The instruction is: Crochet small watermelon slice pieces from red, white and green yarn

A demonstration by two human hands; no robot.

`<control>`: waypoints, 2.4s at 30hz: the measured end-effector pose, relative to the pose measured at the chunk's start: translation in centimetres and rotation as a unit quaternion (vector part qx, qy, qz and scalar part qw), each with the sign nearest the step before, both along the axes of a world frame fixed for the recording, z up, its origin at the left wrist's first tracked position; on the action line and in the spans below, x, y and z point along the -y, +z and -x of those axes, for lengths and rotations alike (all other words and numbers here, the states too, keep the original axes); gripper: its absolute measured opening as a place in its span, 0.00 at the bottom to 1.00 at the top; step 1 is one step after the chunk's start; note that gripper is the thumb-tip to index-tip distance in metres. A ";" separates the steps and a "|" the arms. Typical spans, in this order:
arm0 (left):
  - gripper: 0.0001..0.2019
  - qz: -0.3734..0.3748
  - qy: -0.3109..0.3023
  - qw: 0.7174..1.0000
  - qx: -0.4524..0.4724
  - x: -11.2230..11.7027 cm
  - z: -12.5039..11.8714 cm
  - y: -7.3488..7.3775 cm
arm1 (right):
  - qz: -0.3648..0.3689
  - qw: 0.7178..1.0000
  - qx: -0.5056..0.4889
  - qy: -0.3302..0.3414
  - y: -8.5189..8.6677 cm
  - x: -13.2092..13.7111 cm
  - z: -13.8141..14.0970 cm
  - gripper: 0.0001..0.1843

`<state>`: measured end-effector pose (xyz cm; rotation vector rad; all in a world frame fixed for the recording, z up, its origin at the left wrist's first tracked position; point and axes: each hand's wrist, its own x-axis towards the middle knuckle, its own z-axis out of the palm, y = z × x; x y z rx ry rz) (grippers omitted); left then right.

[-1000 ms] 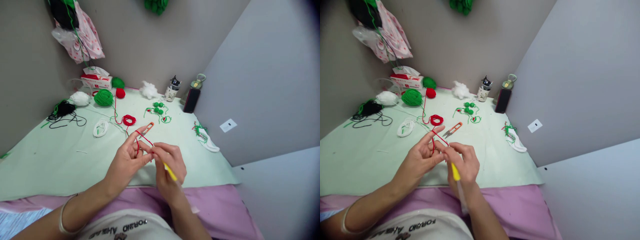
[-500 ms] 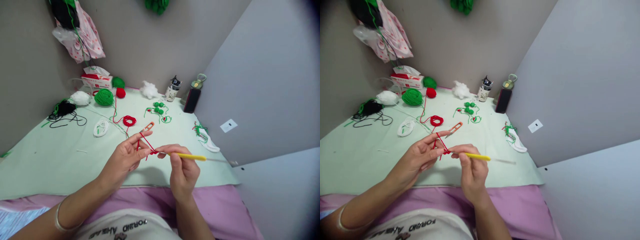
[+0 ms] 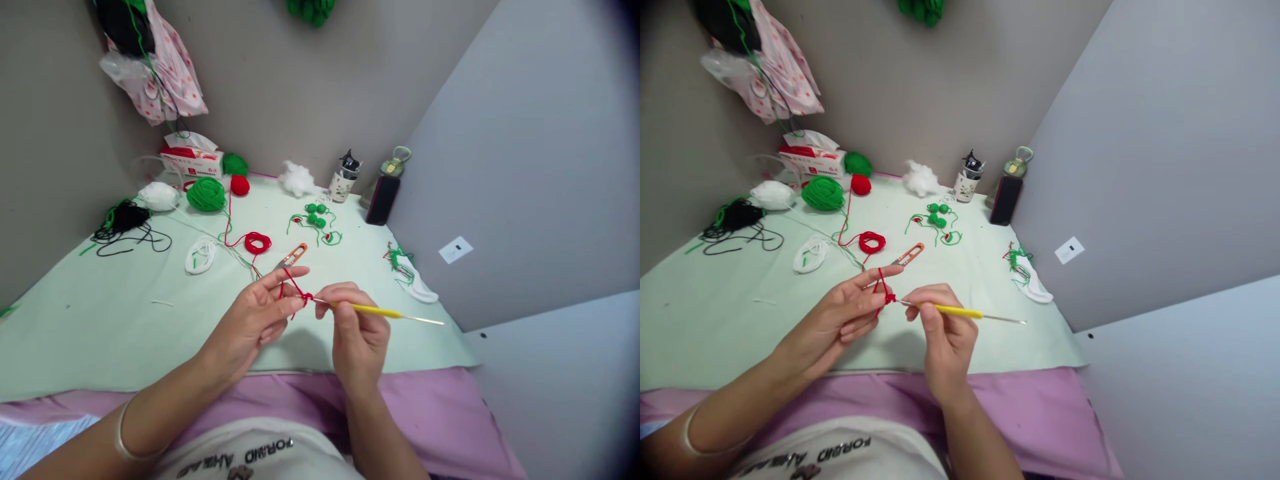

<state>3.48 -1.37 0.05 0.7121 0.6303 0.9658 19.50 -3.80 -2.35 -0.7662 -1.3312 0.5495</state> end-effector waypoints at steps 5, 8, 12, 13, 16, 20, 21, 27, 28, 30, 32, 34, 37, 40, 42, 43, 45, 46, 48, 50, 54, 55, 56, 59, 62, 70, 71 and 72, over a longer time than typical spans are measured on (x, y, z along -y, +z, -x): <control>0.20 -0.049 0.001 0.998 -0.041 0.4 -0.6 -0.3 | 0.007 0.999 0.041 -0.012 0.1 -0.2 0.3 0.11; 0.18 -0.051 0.024 0.997 -0.056 0.3 -0.9 -0.5 | -0.016 0.996 0.085 -0.038 -0.2 0.0 0.3 0.14; 0.23 -0.019 0.034 0.999 -0.038 0.3 -1.1 -0.6 | -0.105 0.959 0.234 -0.120 -0.9 0.3 0.3 0.20; 0.24 -0.006 0.025 0.999 -0.029 0.2 -1.1 -0.6 | -0.118 0.953 0.247 -0.130 -1.1 0.3 0.2 0.21; 0.20 0.028 0.004 1.000 0.003 0.0 -0.8 -0.8 | -0.083 0.974 0.181 -0.106 -0.9 0.2 0.1 0.19; 0.13 0.035 0.010 0.999 0.028 -0.4 -0.3 -0.8 | 0.004 0.998 -0.013 -0.055 -0.1 0.0 -0.3 0.12; 0.12 0.034 0.012 0.999 0.027 -0.5 -0.2 -0.7 | 0.027 0.998 -0.052 -0.036 0.1 -0.1 -0.3 0.11; 0.12 -0.014 0.029 0.999 -0.010 0.1 -0.6 -0.5 | 0.088 0.990 -0.108 0.037 0.0 -0.6 0.0 0.10; 0.13 -0.028 0.030 0.999 -0.023 0.2 -0.7 -0.5 | 0.080 0.992 -0.087 0.030 -0.1 -0.6 0.1 0.09; 0.17 -0.052 0.026 0.997 -0.049 0.4 -0.9 -0.6 | 0.060 0.997 -0.048 0.009 -0.2 -0.6 0.3 0.09; 0.17 -0.069 0.025 0.995 -0.068 0.4 -0.9 -0.7 | 0.054 0.998 -0.028 -0.004 -0.1 -0.5 0.4 0.09; 0.15 -0.072 0.026 0.994 -0.082 0.4 -0.8 -0.8 | 0.060 0.998 -0.023 -0.005 0.0 -0.4 0.3 0.09; 0.13 -0.059 0.027 0.995 -0.081 0.3 -0.7 -0.6 | 0.068 0.997 -0.020 -0.001 0.0 -0.4 0.2 0.10; 0.14 -0.042 0.032 0.996 -0.069 0.2 -0.7 -0.4 | 0.057 0.998 -0.021 0.014 -0.1 -0.4 0.2 0.10; 0.15 -0.034 0.044 0.996 -0.066 0.1 -0.8 -0.3 | 0.047 0.998 -0.033 0.023 -0.1 -0.4 0.2 0.10; 0.15 -0.032 0.053 0.996 -0.064 0.1 -0.8 -0.2 | 0.045 0.998 -0.041 0.025 -0.2 -0.4 0.1 0.10; 0.16 -0.029 0.071 0.995 -0.060 0.0 -0.7 -0.1 | 0.046 0.998 -0.049 0.019 -0.1 -0.3 0.1 0.10; 0.16 -0.028 0.078 0.995 -0.061 0.0 -0.7 -0.1 | 0.048 0.998 -0.048 0.009 -0.1 -0.3 0.1 0.10; 0.15 -0.028 0.085 0.994 -0.064 0.0 -0.6 -0.1 | 0.043 0.998 -0.036 -0.017 0.0 -0.1 0.1 0.11; 0.15 -0.030 0.086 0.993 -0.069 0.1 -0.6 -0.1 | 0.020 0.998 -0.009 -0.053 0.0 0.0 0.2 0.11; 0.15 -0.032 0.098 0.993 -0.064 0.2 -0.9 -0.1 | -0.069 0.987 0.089 -0.112 -0.3 0.4 0.4 0.13; 0.16 -0.029 0.097 0.993 -0.061 0.2 -1.0 -0.1 | -0.083 0.984 0.109 -0.115 -0.4 0.4 0.4 0.14; 0.19 -0.026 0.089 0.994 -0.056 0.2 -1.0 0.0 | -0.090 0.982 0.121 -0.113 -0.4 0.5 0.4 0.15; 0.31 -0.015 0.046 0.998 -0.044 0.2 -1.1 0.1 | -0.069 0.987 0.115 -0.083 -0.6 0.4 0.5 0.15; 0.43 -0.017 0.016 0.999 -0.047 0.2 -0.9 0.3 | -0.027 0.998 0.042 -0.043 -0.6 0.1 0.7 0.12; 0.51 -0.058 -0.034 0.995 -0.079 -0.4 -0.1 0.1 | 0.031 0.997 -0.062 0.042 -0.1 -0.3 0.2 0.10; 0.51 -0.065 -0.025 0.994 -0.086 -0.3 -0.2 0.0 | 0.019 0.999 -0.030 0.022 0.0 -0.1 0.1 0.10; 0.51 -0.074 -0.008 0.993 -0.094 -0.2 -0.2 -0.1 | 0.001 1.000 0.016 -0.003 0.0 0.1 0.0 0.11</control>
